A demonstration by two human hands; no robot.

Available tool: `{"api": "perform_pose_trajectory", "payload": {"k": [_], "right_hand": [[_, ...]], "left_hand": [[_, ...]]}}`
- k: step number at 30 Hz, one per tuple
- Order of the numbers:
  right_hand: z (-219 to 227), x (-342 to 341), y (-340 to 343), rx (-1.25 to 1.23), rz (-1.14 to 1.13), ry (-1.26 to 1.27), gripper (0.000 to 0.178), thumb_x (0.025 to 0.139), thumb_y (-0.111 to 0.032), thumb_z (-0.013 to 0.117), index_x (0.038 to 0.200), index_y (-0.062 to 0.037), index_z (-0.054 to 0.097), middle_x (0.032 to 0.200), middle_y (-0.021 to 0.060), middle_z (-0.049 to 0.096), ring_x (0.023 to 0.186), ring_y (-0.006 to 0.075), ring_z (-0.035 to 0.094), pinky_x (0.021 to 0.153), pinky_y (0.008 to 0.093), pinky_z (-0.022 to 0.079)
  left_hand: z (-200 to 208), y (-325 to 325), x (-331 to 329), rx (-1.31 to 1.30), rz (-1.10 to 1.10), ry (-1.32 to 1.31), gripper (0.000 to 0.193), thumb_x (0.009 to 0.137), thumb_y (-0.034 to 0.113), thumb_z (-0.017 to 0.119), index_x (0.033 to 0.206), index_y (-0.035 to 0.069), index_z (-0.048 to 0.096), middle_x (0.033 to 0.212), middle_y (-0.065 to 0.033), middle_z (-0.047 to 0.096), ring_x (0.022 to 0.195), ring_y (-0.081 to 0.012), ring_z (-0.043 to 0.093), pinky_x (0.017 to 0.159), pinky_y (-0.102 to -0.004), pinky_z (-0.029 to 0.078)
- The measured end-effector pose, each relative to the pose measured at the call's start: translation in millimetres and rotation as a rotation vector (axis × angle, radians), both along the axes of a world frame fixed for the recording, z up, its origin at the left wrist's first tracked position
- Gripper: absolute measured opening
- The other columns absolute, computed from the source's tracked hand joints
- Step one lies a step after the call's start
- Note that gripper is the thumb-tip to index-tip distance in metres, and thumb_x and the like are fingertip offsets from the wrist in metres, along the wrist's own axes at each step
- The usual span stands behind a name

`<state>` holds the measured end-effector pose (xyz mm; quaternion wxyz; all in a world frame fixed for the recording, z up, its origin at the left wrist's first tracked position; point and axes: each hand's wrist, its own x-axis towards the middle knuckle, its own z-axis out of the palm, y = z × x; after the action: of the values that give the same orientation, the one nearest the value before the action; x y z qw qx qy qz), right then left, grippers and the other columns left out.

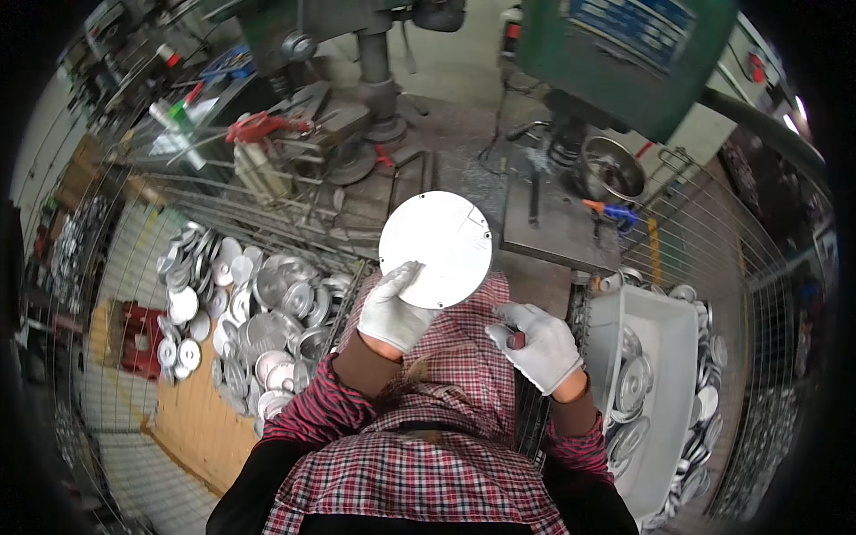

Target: The person inspects and sorts circular metal components by hand at a drill press station.

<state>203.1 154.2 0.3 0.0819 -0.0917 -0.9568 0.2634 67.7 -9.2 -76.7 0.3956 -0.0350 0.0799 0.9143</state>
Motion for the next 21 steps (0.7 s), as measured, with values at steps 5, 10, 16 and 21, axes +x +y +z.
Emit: {"api": "perform_pose_trajectory", "payload": {"k": [5, 10, 16, 21], "right_hand": [[-1.3, 18.4, 13.7, -0.004, -0.105, 0.019, 0.026, 0.077, -0.024, 0.068, 0.095, -0.0052, 0.065, 0.085, 0.0142, 0.065, 0.073, 0.0317, 0.062, 0.065, 0.0376, 0.05], [-11.1, 40.4, 18.7, -0.008, -0.196, 0.002, 0.031, 0.076, -0.027, 0.071, 0.097, -0.0041, 0.064, 0.086, 0.0138, 0.065, 0.07, 0.0285, 0.062, 0.064, 0.0347, 0.051], [-19.6, 51.8, -0.6, -1.146, -0.303, 0.368, 0.051, 0.077, -0.011, 0.074, 0.12, 0.0035, 0.05, 0.105, 0.0059, 0.061, 0.094, 0.0104, 0.056, 0.079, 0.0266, 0.049], [-52.8, 169.3, -18.6, -0.72, -0.711, 0.55, 0.03, 0.077, -0.018, 0.072, 0.099, -0.0017, 0.058, 0.083, 0.0089, 0.064, 0.07, 0.0178, 0.061, 0.06, 0.0306, 0.049]], "left_hand": [[6.9, 18.1, -5.5, -0.041, -0.001, 0.15, 0.042, 0.082, 0.008, 0.06, 0.122, 0.001, 0.049, 0.124, -0.0129, 0.053, 0.117, -0.0276, 0.05, 0.101, -0.0452, 0.038], [2.0, 25.9, 5.0, -0.003, -0.073, 0.182, 0.048, 0.081, 0.007, 0.061, 0.126, 0.0, 0.045, 0.127, -0.0124, 0.051, 0.119, -0.028, 0.048, 0.104, -0.0447, 0.035], [-0.4, 78.4, 67.9, -0.143, -0.271, 0.236, 0.04, 0.081, 0.007, 0.062, 0.119, -0.001, 0.052, 0.12, -0.0117, 0.056, 0.113, -0.0266, 0.051, 0.102, -0.0417, 0.037], [-50.2, 118.7, 113.3, -0.445, -0.466, 1.254, 0.044, 0.08, 0.023, 0.069, 0.114, -0.002, 0.055, 0.108, -0.0128, 0.061, 0.099, -0.0267, 0.059, 0.09, -0.0392, 0.044]]}}
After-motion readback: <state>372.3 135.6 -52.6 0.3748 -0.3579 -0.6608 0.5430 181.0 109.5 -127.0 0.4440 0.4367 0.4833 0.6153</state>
